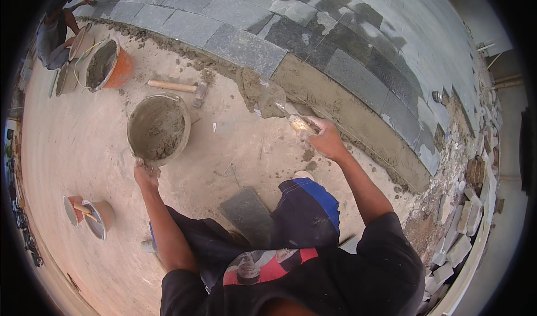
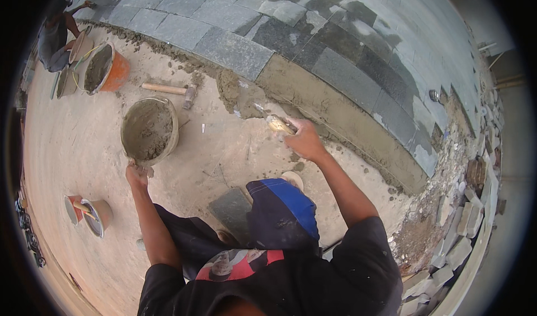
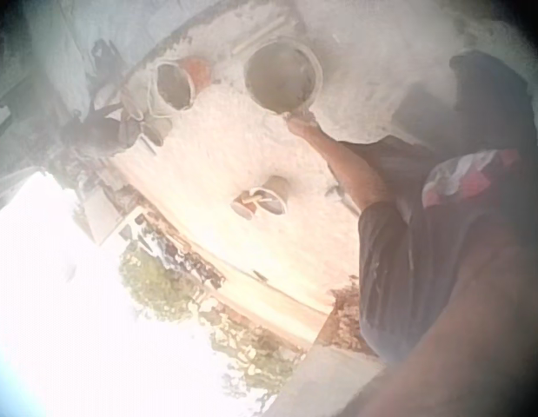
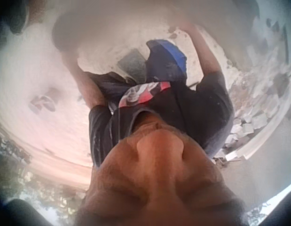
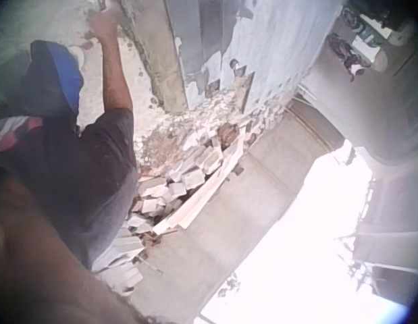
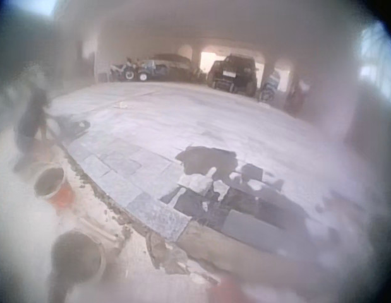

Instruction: The person applies mortar to the back of large stone tiles using a trowel and sets them onto a prepared floor surface, using a hammer to tap them into alignment.

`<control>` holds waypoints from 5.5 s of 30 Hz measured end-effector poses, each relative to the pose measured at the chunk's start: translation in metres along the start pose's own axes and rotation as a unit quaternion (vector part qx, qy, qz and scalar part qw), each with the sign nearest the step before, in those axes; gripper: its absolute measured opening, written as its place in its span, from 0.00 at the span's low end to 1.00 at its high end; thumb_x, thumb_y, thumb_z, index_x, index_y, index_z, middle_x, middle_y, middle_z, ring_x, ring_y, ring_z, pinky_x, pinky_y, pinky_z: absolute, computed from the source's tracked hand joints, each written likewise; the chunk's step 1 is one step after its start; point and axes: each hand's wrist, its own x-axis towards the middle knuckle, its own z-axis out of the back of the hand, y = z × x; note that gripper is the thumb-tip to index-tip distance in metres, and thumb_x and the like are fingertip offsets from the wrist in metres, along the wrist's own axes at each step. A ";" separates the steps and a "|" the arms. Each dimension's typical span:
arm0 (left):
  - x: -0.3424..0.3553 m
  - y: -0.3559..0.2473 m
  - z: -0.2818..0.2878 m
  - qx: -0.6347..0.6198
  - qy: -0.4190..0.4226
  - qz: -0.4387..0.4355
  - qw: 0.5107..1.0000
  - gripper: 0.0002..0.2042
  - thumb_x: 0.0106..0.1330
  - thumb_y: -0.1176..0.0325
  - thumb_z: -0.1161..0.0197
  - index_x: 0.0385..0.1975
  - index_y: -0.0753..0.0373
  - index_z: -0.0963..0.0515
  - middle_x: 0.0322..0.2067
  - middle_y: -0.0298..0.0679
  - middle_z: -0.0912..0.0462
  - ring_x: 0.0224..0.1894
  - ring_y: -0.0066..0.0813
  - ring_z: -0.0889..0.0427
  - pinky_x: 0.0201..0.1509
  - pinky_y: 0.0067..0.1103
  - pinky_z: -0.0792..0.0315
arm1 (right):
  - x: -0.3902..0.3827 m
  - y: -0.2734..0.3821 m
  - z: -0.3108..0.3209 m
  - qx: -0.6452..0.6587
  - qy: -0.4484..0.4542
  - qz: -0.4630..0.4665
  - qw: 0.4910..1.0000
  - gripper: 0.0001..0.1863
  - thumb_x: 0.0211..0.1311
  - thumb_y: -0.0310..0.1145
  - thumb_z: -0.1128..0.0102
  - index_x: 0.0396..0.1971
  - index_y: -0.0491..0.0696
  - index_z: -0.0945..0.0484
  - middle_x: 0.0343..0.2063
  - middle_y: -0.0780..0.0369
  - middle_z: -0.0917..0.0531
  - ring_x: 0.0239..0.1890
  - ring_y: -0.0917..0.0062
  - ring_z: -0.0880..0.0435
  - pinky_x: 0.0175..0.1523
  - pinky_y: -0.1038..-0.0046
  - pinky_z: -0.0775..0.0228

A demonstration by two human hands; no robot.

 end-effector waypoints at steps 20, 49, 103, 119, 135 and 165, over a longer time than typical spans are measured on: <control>0.127 -0.109 0.197 0.240 -0.113 0.011 0.964 0.23 0.69 0.56 0.48 0.60 0.59 0.29 0.55 0.39 0.25 0.56 0.34 0.26 0.60 0.35 0.33 | -0.092 -0.165 0.121 -0.293 -0.323 -0.106 0.893 0.28 0.58 0.38 0.38 0.56 0.42 0.33 0.49 0.43 0.22 0.52 0.47 0.23 0.54 0.56 0.30; 0.313 -0.223 -0.127 -0.192 0.164 -0.099 0.963 0.32 0.73 0.62 0.54 0.71 0.67 0.55 0.72 0.59 0.62 0.75 0.59 0.59 0.74 0.55 0.55 | -0.054 -0.157 0.060 0.148 -0.140 -0.302 0.931 0.22 0.70 0.55 0.52 0.43 0.48 0.26 0.21 0.64 0.26 0.14 0.80 0.29 0.17 0.75 0.36; 0.246 -0.081 0.002 -0.140 0.102 -0.093 0.981 0.19 0.76 0.65 0.55 0.58 0.76 0.37 0.56 0.56 0.31 0.58 0.47 0.30 0.60 0.38 0.29 | -0.021 -0.161 0.092 -0.432 -0.188 -0.147 0.870 0.28 0.62 0.45 0.45 0.51 0.35 0.30 0.39 0.39 0.19 0.44 0.44 0.19 0.51 0.51 0.27; 0.225 -0.095 -0.005 -0.191 0.071 -0.051 0.978 0.22 0.76 0.66 0.57 0.63 0.74 0.44 0.62 0.57 0.37 0.63 0.49 0.32 0.64 0.41 0.31 | -0.065 -0.193 0.139 -0.231 -0.191 -0.262 0.917 0.24 0.61 0.42 0.49 0.46 0.35 0.26 0.34 0.45 0.17 0.35 0.54 0.16 0.45 0.58 0.26; 0.265 -0.085 0.014 0.133 0.135 -0.181 0.965 0.19 0.71 0.76 0.49 0.56 0.84 0.39 0.55 0.54 0.30 0.55 0.39 0.27 0.57 0.29 0.26 | -0.037 -0.223 0.161 -0.313 -0.251 -0.177 0.899 0.29 0.60 0.47 0.46 0.47 0.33 0.23 0.48 0.38 0.21 0.56 0.50 0.23 0.60 0.59 0.33; 0.288 -0.089 0.015 -0.134 0.132 -0.061 0.980 0.14 0.75 0.75 0.61 0.53 0.79 0.36 0.51 0.54 0.29 0.54 0.44 0.27 0.55 0.31 0.25 | -0.041 -0.186 0.069 -0.136 -0.136 -0.169 0.967 0.19 0.64 0.42 0.51 0.37 0.39 0.24 0.24 0.54 0.19 0.23 0.64 0.19 0.31 0.62 0.26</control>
